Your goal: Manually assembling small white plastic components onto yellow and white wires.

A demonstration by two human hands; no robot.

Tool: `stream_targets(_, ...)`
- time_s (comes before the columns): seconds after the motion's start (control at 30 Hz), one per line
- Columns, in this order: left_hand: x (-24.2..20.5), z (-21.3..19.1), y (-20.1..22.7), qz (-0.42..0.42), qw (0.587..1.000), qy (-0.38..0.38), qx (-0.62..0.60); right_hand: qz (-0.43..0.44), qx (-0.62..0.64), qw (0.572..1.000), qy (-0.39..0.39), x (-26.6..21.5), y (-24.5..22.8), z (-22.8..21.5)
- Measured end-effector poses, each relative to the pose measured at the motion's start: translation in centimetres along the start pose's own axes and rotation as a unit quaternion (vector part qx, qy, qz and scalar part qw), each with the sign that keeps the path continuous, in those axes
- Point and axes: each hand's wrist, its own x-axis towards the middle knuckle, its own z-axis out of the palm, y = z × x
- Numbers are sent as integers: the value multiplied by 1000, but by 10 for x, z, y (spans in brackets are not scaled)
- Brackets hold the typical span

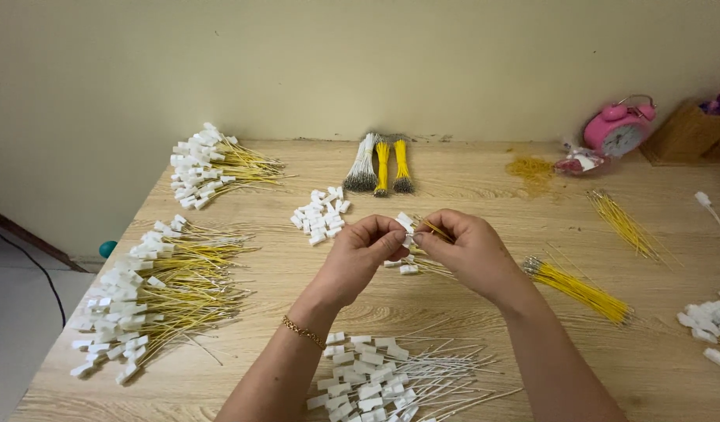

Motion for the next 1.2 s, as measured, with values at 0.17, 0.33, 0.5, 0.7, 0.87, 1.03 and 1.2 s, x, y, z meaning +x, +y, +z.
stream_targets(0.17, 7, -8, -13, -18, 997, 8, -79, -1, -18, 1000, 4, -3, -6, -5)
stream_targets(0.33, 8, -9, -13, -35, 990, 17, -135, 0, -37, 999, 13, -3, -5, -7)
stream_targets(0.5, 11, -13, -23, -37, 986, 6, -165, 3, -46, 999, 20, -4, -10, -6)
stream_targets(0.7, 10, -13, -22, -41, 983, -11, -178, 2, -60, 998, 34, -4, -10, -4)
stream_targets(0.87, 8, -8, -21, -45, 983, -18, -175, -2, -64, 998, 22, -6, -10, 0)
stream_targets(1.03, 10, -11, -27, -44, 984, -15, -171, -5, -37, 999, -2, -7, -11, 0)
stream_targets(1.2, 11, -10, -26, -45, 984, -6, -174, 3, -48, 999, -6, 0, -2, 0)
